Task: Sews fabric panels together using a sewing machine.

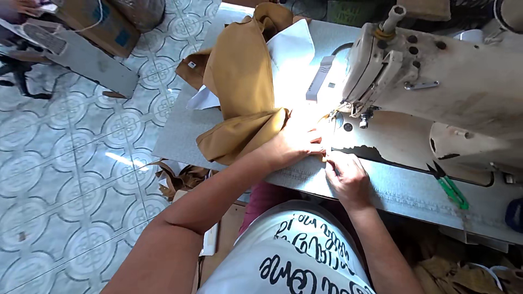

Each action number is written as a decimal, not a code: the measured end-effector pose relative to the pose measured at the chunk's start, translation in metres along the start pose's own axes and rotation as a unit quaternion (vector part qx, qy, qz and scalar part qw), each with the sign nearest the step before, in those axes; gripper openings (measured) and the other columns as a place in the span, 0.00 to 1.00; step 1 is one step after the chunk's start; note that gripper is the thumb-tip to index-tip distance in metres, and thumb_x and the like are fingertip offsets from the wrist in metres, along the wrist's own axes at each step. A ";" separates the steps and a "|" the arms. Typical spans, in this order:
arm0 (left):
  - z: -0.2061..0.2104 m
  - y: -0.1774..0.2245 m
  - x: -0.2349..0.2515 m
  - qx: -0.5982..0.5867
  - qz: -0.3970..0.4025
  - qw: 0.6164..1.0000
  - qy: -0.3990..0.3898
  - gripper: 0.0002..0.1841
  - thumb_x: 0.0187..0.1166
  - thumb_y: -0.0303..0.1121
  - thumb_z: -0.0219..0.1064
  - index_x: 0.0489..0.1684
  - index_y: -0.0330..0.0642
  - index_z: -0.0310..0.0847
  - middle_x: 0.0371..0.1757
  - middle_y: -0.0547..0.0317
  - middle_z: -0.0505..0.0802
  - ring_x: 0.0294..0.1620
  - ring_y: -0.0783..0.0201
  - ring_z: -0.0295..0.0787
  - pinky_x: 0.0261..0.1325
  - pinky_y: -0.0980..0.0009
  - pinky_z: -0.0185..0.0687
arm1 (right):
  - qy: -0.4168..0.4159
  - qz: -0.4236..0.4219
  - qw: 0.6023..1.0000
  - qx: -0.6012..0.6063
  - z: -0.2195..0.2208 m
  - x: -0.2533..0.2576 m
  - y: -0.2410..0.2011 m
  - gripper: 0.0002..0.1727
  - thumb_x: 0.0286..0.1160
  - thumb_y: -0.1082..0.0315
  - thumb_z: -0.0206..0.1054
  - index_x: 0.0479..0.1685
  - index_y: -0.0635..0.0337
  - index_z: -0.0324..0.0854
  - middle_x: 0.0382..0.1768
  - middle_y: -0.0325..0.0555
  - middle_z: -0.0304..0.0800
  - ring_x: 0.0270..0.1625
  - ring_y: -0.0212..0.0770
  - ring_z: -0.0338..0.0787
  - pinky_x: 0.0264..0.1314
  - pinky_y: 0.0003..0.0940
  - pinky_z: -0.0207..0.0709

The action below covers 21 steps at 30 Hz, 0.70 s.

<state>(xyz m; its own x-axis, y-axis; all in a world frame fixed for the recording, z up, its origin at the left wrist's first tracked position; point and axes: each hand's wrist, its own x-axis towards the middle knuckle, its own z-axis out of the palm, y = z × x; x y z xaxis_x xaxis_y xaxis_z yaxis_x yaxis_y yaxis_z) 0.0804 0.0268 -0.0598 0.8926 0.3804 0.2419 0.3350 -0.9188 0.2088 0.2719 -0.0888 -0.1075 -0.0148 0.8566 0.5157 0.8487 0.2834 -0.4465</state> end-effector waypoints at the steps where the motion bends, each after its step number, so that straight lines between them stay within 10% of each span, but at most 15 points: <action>1: 0.001 -0.002 0.000 0.002 0.012 1.000 0.007 0.17 0.84 0.26 0.58 0.52 0.60 0.93 0.50 0.62 0.93 0.58 0.54 0.86 0.63 0.46 0.75 | -0.006 0.005 1.000 -0.003 0.000 -0.001 0.000 0.09 0.76 0.67 0.68 0.40 0.56 0.95 0.46 0.45 0.97 0.51 0.45 0.94 0.54 0.38 0.86; 21: -0.003 -0.004 0.008 0.037 -0.011 0.999 -0.018 0.17 0.83 0.26 0.59 0.55 0.60 0.92 0.50 0.58 0.91 0.59 0.51 0.85 0.63 0.45 0.74 | -0.017 -0.011 0.999 -0.027 0.004 0.011 0.003 0.08 0.74 0.68 0.69 0.36 0.57 0.95 0.41 0.46 0.97 0.49 0.48 0.94 0.54 0.40 0.86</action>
<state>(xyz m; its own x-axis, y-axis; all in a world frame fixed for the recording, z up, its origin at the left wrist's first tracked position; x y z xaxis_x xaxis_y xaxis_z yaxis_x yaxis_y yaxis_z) 0.0857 0.0339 -0.0556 0.8945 0.3983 0.2032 0.3753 -0.9158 0.1432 0.2723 -0.0766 -0.1056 -0.0502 0.8645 0.5000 0.8755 0.2790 -0.3945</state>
